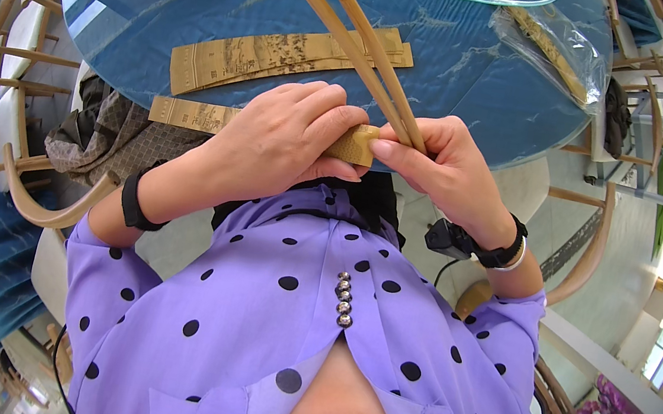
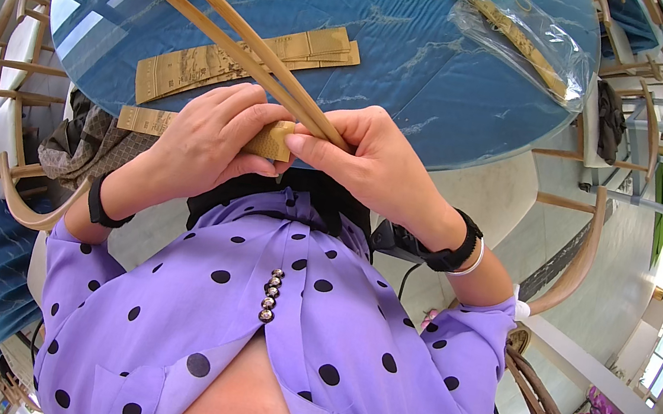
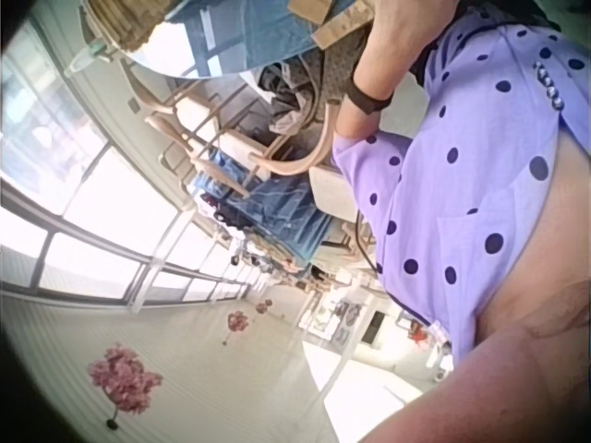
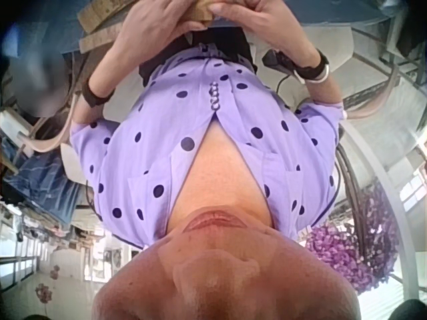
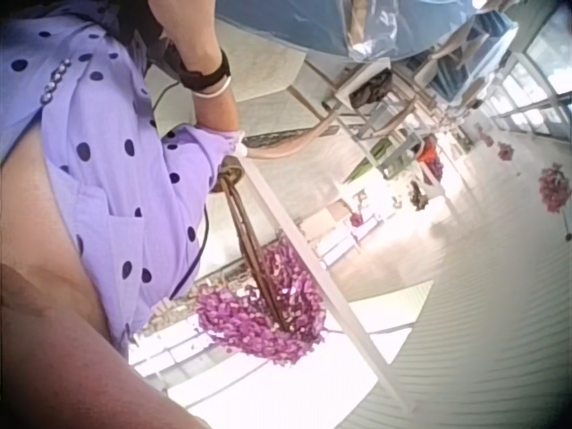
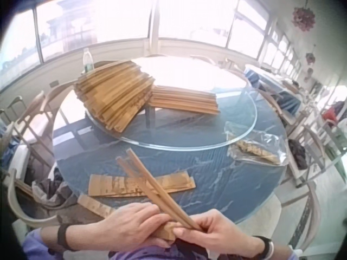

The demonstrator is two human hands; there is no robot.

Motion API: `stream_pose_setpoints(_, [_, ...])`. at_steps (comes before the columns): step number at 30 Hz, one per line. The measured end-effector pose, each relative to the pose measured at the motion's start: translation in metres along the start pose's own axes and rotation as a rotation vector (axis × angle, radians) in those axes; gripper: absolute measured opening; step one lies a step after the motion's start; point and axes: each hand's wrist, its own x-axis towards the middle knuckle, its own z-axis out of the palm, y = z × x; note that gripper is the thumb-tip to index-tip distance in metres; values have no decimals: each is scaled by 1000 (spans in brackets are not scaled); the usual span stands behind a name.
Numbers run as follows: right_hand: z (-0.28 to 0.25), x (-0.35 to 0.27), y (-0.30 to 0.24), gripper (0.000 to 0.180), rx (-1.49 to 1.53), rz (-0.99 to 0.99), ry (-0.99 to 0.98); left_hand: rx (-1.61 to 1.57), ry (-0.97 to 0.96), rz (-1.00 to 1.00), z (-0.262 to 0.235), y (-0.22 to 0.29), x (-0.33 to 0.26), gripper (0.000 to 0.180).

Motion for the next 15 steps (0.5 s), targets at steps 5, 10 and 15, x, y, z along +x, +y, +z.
stream_pose_setpoints(5, [-1,6,19,22,36,-57,30,-28,-47,13,2,1,2,50])
stream_pose_setpoints(10, [-5,11,22,21,54,-63,15,-55,-81,15,7,-7,3,48])
stream_pose_setpoints(15, [-5,16,27,15,48,-65,61,-29,-177,-11,10,-7,6,55])
